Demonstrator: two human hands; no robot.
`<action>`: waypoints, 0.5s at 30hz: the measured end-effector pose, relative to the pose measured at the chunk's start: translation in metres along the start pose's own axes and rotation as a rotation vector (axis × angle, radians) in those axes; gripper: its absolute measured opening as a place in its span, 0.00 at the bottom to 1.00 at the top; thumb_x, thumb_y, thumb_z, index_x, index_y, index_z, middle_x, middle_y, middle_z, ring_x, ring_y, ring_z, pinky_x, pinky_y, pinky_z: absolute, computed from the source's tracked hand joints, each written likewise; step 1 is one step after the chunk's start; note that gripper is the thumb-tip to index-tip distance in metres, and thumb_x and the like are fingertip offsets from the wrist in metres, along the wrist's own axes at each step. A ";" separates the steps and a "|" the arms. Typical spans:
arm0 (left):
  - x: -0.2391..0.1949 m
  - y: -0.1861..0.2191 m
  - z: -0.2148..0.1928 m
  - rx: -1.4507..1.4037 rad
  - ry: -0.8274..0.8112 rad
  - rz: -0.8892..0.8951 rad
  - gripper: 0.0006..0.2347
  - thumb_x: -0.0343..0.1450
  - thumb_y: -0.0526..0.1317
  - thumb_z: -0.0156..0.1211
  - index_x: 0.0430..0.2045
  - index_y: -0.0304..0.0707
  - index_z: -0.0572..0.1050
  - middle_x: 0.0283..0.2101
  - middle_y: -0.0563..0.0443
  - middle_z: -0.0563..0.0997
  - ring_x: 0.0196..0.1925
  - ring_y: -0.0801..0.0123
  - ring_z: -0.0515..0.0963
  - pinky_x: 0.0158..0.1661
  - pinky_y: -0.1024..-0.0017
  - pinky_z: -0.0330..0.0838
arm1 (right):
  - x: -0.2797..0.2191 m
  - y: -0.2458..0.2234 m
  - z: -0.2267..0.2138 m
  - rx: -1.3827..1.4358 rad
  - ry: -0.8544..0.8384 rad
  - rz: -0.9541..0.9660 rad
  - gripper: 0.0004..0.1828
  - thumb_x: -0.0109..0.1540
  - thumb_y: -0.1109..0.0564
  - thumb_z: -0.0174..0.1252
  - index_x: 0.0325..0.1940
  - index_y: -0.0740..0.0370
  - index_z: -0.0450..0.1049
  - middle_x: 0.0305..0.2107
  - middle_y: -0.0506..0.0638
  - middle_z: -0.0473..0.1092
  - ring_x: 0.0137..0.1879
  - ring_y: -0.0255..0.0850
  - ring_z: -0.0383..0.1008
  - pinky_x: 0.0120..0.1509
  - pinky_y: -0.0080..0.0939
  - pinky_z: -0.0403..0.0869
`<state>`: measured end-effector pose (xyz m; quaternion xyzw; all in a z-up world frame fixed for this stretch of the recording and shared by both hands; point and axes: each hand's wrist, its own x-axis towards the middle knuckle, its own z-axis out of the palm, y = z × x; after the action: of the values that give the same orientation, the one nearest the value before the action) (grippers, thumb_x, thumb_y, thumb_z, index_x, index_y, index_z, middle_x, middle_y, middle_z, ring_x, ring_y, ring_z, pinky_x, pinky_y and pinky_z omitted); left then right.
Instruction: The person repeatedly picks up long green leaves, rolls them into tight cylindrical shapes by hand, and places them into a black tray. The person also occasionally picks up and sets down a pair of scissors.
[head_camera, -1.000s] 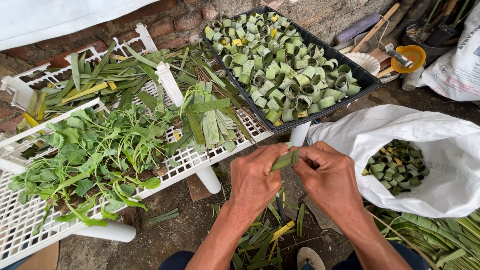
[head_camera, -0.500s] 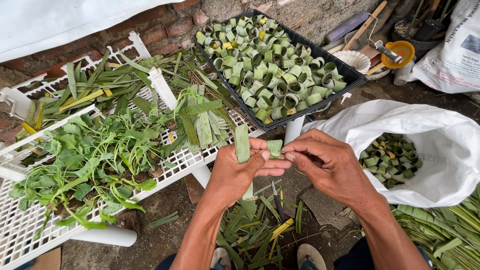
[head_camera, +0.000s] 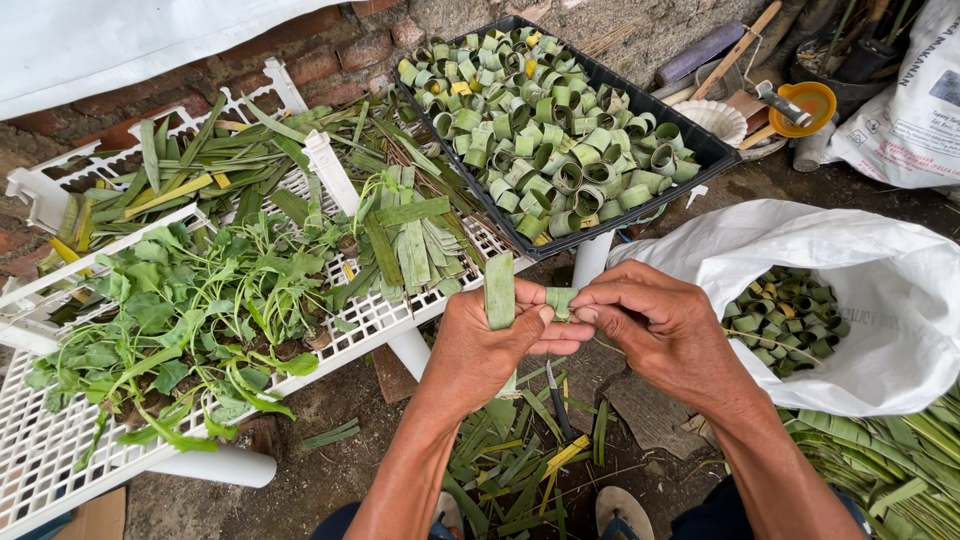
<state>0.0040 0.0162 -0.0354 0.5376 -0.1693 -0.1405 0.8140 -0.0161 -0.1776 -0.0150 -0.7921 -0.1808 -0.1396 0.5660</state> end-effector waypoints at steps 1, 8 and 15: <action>0.000 0.001 0.000 0.000 0.002 0.000 0.08 0.72 0.23 0.52 0.41 0.10 0.74 0.42 0.16 0.81 0.42 0.37 0.84 0.42 0.53 0.87 | 0.000 0.001 0.000 0.001 -0.001 0.001 0.08 0.62 0.66 0.61 0.42 0.62 0.84 0.28 0.53 0.78 0.28 0.34 0.68 0.30 0.35 0.67; -0.001 -0.002 -0.002 0.029 0.015 0.003 0.07 0.71 0.22 0.52 0.40 0.11 0.75 0.42 0.17 0.82 0.42 0.39 0.84 0.41 0.54 0.87 | -0.001 0.003 0.003 0.010 -0.006 0.019 0.07 0.61 0.66 0.62 0.41 0.63 0.84 0.27 0.53 0.78 0.27 0.34 0.70 0.30 0.35 0.68; 0.002 0.002 -0.001 0.130 0.004 0.039 0.09 0.74 0.26 0.52 0.44 0.14 0.74 0.45 0.19 0.81 0.47 0.38 0.84 0.45 0.51 0.86 | 0.000 -0.002 0.003 -0.009 0.021 0.066 0.07 0.60 0.67 0.63 0.41 0.67 0.83 0.26 0.56 0.76 0.26 0.36 0.66 0.28 0.36 0.67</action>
<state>0.0063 0.0166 -0.0340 0.5863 -0.1867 -0.1123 0.7803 -0.0167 -0.1738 -0.0145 -0.7988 -0.1479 -0.1299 0.5685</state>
